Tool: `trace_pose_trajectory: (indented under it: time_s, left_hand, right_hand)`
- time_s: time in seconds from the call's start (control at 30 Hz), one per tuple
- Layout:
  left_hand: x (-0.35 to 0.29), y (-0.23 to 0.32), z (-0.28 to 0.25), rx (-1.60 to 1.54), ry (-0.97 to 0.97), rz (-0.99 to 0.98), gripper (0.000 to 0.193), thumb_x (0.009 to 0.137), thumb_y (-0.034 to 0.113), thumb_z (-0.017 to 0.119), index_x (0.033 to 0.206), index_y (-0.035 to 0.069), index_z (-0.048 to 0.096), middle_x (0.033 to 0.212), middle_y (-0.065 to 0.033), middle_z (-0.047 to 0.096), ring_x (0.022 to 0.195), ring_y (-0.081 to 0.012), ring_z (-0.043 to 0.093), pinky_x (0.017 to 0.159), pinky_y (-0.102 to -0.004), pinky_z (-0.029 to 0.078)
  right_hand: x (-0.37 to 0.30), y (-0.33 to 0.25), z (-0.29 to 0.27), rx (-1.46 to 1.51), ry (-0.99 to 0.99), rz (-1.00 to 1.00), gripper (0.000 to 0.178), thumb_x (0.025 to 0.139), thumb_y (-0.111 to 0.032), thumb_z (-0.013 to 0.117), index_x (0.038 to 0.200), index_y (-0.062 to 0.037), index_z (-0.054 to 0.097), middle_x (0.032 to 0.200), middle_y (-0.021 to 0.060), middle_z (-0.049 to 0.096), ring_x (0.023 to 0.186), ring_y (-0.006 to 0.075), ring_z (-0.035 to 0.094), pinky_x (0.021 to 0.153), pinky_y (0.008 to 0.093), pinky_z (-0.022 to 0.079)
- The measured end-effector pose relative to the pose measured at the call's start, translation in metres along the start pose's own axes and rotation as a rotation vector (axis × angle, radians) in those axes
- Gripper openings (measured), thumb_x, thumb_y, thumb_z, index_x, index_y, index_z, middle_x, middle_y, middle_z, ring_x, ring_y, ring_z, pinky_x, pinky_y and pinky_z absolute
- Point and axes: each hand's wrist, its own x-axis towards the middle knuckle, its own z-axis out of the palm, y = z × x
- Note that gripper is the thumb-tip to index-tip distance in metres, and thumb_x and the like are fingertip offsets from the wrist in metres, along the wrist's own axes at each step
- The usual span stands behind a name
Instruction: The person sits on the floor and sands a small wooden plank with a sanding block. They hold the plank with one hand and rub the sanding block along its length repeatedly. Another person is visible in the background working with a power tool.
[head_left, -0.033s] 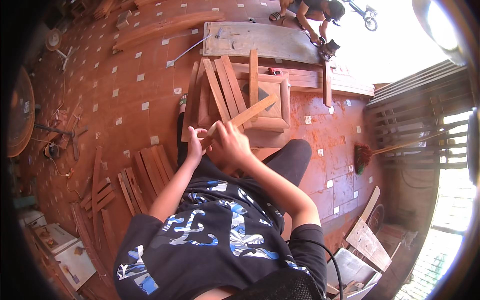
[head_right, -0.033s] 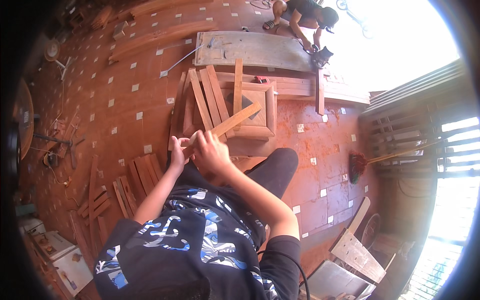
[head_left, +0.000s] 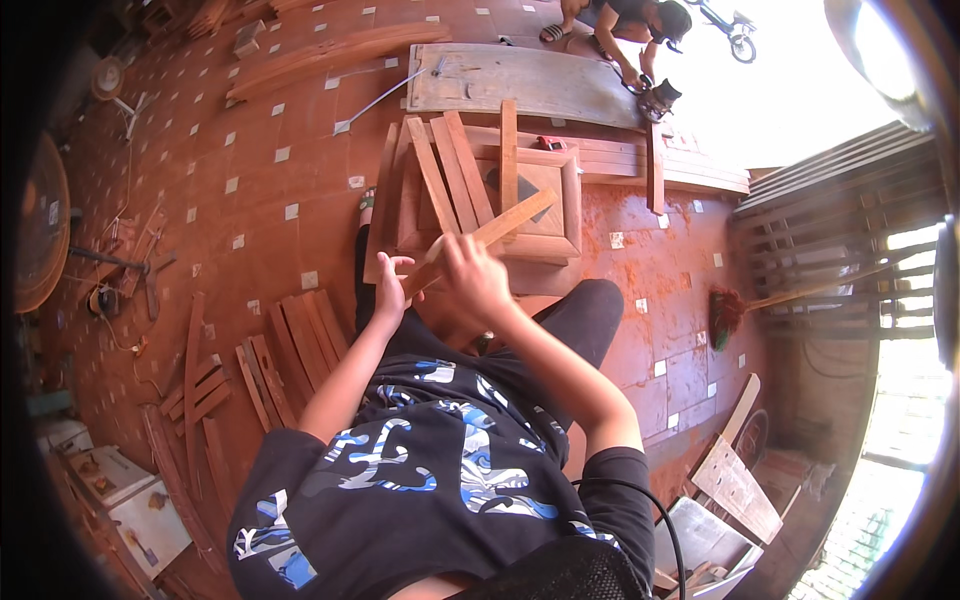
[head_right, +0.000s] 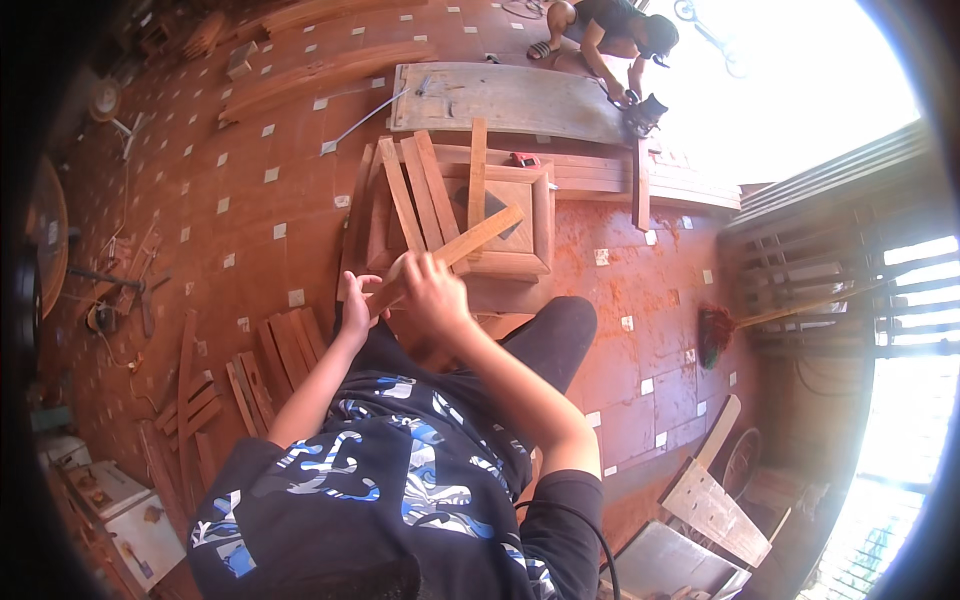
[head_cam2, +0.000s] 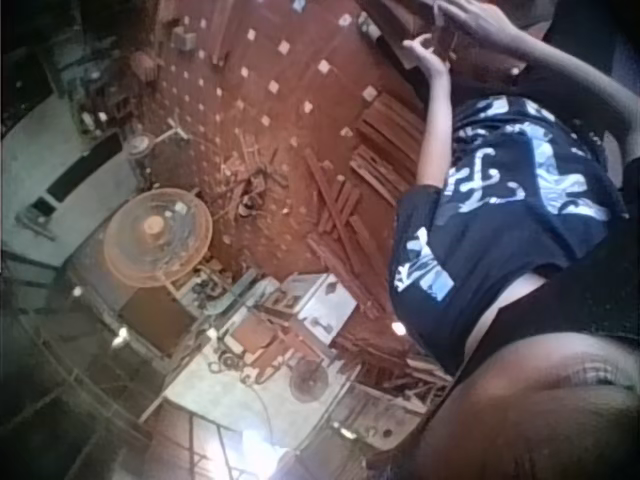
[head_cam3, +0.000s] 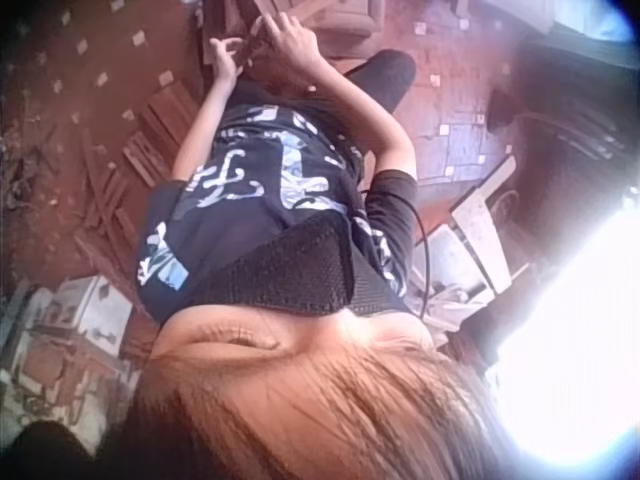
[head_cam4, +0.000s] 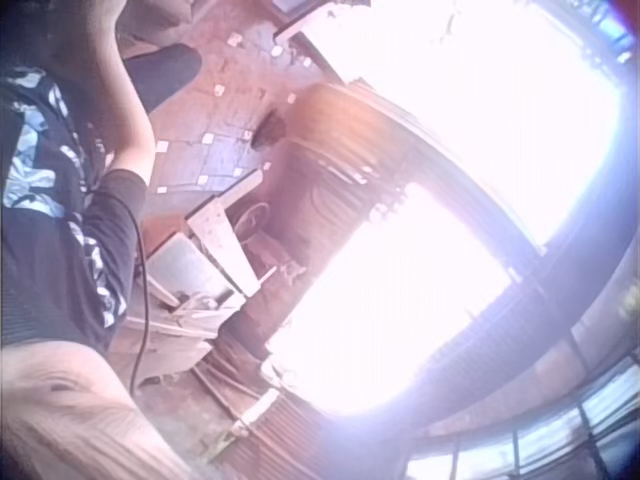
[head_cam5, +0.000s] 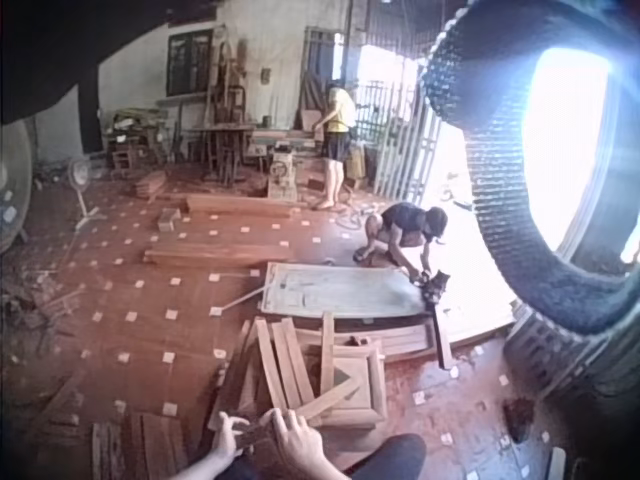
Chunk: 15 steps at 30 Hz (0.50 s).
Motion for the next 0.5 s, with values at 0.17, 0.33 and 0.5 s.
trace_pose_trajectory:
  time_s: [0.17, 0.33, 0.5]
  left_hand:
    - [-0.003, -0.017, 0.025, -0.013, -0.005, -0.019, 0.083, 0.1, 0.076, 0.012, 0.12, 0.009, 0.056, 0.058, -0.0117, 0.061, 0.039, -0.0102, 0.039, 0.039, -0.0259, 0.021]
    - [-0.003, -0.015, 0.024, 0.025, -0.014, -0.011, 0.084, 0.099, 0.077, 0.012, 0.121, 0.009, 0.056, 0.058, -0.0117, 0.061, 0.039, -0.0105, 0.039, 0.038, -0.0258, 0.02]
    - [-0.003, -0.008, 0.015, -0.002, -0.073, -0.032, 0.084, 0.098, 0.079, 0.013, 0.119, 0.01, 0.056, 0.061, -0.0107, 0.062, 0.043, -0.0129, 0.045, 0.042, -0.0255, 0.027]
  right_hand:
    - [0.018, 0.1, -0.034, -0.16, 0.268, 0.222, 0.055, 0.088, -0.028, 0.07, 0.131, -0.0014, 0.046, 0.11, 0.0179, 0.055, 0.1, 0.0354, 0.063, 0.069, 0.0436, 0.06]
    - [0.026, 0.106, -0.03, -0.146, 0.311, 0.365, 0.056, 0.088, -0.031, 0.071, 0.131, -0.0034, 0.046, 0.116, 0.02, 0.054, 0.1, 0.0375, 0.064, 0.071, 0.0459, 0.059]
    - [0.001, 0.022, 0.001, 0.009, 0.251, 0.211, 0.06, 0.086, -0.029, 0.073, 0.134, -0.0044, 0.046, 0.113, 0.0171, 0.055, 0.1, 0.036, 0.065, 0.073, 0.0434, 0.059]
